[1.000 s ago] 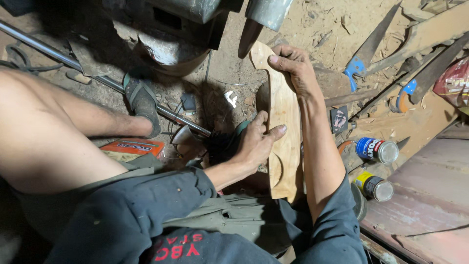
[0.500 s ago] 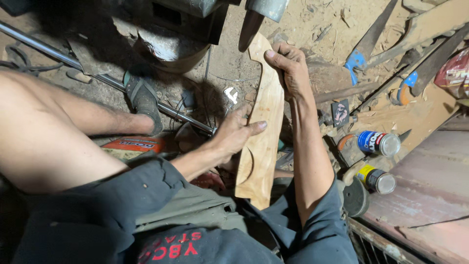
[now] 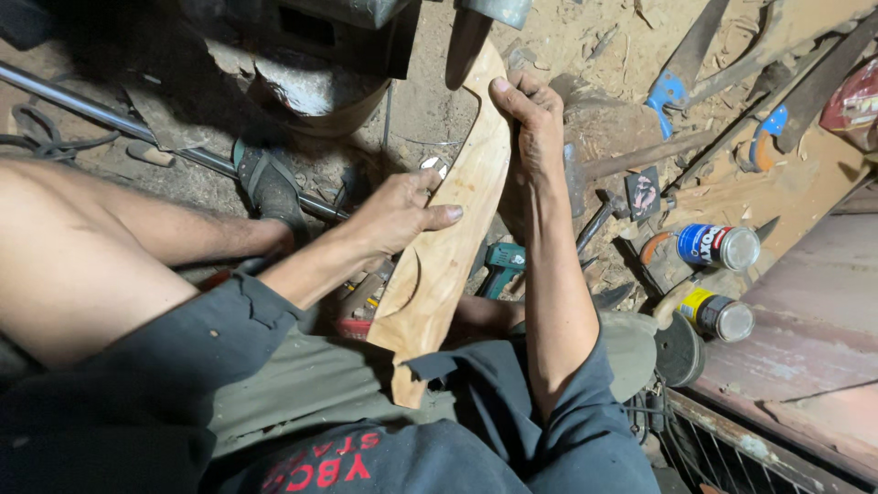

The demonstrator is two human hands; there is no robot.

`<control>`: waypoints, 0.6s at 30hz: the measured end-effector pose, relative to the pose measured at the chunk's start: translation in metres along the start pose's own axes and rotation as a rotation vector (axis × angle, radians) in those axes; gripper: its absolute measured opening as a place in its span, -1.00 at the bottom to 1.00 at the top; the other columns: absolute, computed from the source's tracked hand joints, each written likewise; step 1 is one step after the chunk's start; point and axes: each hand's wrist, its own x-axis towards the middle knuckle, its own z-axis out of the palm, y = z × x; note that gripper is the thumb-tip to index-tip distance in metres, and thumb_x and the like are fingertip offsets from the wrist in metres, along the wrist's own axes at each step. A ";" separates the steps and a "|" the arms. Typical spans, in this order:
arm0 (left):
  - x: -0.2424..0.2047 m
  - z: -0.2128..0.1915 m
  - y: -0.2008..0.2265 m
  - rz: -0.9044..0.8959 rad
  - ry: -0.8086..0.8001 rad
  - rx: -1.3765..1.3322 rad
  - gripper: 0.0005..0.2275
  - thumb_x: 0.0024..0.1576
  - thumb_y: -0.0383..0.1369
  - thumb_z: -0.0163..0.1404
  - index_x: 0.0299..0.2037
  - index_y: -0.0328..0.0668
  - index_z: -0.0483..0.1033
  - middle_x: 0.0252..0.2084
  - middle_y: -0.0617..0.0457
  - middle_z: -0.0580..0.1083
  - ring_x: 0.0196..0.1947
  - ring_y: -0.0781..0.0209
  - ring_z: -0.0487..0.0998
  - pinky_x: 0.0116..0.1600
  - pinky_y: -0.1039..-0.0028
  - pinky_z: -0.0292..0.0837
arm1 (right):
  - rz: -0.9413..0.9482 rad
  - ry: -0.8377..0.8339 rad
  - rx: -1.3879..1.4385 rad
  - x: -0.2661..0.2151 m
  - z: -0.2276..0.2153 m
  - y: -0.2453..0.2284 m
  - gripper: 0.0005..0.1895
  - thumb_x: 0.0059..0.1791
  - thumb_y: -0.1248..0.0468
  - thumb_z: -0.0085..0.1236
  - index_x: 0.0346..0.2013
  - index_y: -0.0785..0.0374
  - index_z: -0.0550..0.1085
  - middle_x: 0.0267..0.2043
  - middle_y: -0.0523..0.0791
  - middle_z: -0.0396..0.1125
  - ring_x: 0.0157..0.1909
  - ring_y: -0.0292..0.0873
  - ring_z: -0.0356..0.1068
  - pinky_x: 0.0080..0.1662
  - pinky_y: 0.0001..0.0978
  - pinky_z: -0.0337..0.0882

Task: The person uses a bench grinder to smooth and shape a curved wooden piece. They hold the wood with both hands, repeatedly pressing different edges against the rotating grinding wheel, rotating the piece to work on multiple sides. The person pauses to inspect the wood before continuing the grinding process.

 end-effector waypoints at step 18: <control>0.002 0.039 -0.031 0.106 -0.009 -0.116 -0.54 0.14 -0.42 0.07 0.26 -0.48 0.42 -0.06 -0.12 0.64 -0.10 0.25 0.69 0.02 0.45 0.66 | 0.073 -0.131 -0.188 0.011 -0.028 -0.005 -0.91 -0.03 0.35 0.22 -0.34 0.35 0.54 -0.49 -0.16 0.40 -0.56 -0.36 0.28 -0.44 -0.53 0.29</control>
